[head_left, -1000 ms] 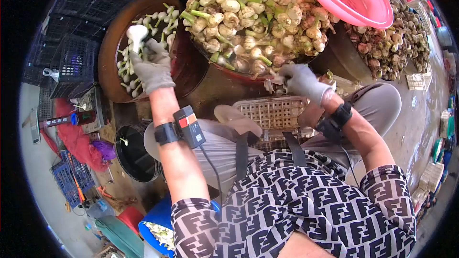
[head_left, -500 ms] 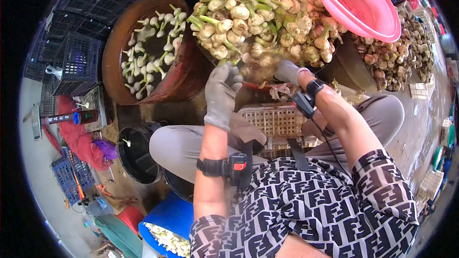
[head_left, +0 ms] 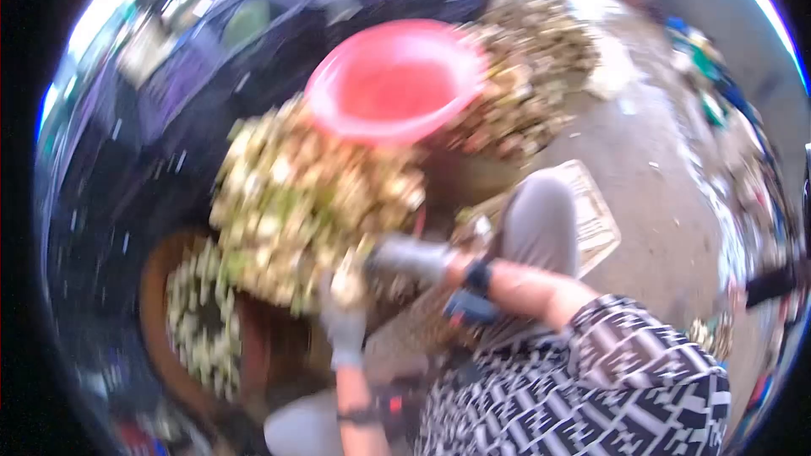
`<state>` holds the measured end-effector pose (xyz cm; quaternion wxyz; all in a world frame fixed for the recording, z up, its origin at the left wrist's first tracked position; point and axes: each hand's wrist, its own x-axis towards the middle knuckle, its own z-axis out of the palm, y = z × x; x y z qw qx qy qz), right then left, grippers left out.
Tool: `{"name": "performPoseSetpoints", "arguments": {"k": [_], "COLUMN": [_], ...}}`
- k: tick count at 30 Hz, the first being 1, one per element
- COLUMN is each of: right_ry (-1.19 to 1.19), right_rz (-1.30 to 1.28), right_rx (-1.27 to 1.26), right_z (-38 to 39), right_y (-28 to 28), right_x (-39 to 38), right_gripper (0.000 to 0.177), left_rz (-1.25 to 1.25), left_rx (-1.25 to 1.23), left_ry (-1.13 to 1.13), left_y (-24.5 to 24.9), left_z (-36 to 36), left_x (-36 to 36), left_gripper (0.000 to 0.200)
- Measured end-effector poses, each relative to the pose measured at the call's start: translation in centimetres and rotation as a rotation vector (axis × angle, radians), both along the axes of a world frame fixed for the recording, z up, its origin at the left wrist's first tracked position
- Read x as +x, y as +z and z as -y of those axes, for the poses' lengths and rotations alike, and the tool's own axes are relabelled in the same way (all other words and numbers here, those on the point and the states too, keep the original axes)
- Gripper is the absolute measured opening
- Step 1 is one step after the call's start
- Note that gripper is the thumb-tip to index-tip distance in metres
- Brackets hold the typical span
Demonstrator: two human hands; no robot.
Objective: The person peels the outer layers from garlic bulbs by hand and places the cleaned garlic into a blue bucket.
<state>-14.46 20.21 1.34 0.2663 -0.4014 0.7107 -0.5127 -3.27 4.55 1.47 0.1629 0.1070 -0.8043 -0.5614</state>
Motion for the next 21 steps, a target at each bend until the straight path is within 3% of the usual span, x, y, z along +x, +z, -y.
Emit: {"name": "performPoseSetpoints", "arguments": {"k": [1,2,4,5,7,9,11,13,15,16,19,21], "right_ry": [-0.171,-0.289,-0.347,-0.484,-0.468,-0.388,-0.324,-0.32,-0.325,-0.332,-0.305,-0.458], "right_rz": [0.468,0.691,0.407,0.555,0.741,0.531,0.732,0.689,0.733,0.635,0.456,0.596], "right_rx": [-0.103,0.023,0.101,0.163,0.1,0.013,0.077,0.064,-0.043,-0.122,-0.234,0.151], "right_z": [1.1,0.4,1.8,2.5,2.9,3.6,1.0,0.0,0.6,0.9,0.9,-1.6], "right_y": [-2.7,3.4,-0.9,1.0,0.5,-3.4,3.0,4.8,2.8,1.6,-2.3,6.9], "right_x": [0.9,2.0,1.1,1.9,1.5,0.7,1.5,1.7,1.6,1.5,0.6,2.4], "right_gripper": [0.009,0.019,0.02,0.018,0.011,0.01,0.015,0.02,0.023,0.027,0.026,0.027], "left_rz": [-0.006,-0.03,-0.025,-0.019,-0.015,-0.024,0.023,-0.023,-0.021,-0.01,0.048,0.103], "left_rx": [-0.002,-0.156,-0.088,-0.032,-0.005,-0.029,-0.141,-0.259,-0.17,-0.093,0.362,0.76], "left_ry": [0.017,-0.012,-0.01,-0.02,-0.039,-0.033,-0.103,-0.117,-0.177,-0.209,-0.338,-0.352], "left_y": [-0.7,0.2,-2.5,-2.7,-0.6,1.1,2.9,2.4,1.6,0.9,-3.2,-3.1], "left_z": [-0.2,-0.7,-0.2,0.2,-0.5,-1.8,-1.4,-0.9,-0.6,-0.2,1.5,0.5], "left_x": [0.0,0.4,0.7,0.7,0.4,0.6,1.1,0.8,0.5,0.3,-0.1,0.8], "left_gripper": [0.061,0.071,0.071,0.071,0.066,0.06,0.052,0.05,0.05,0.05,0.051,0.055]}}
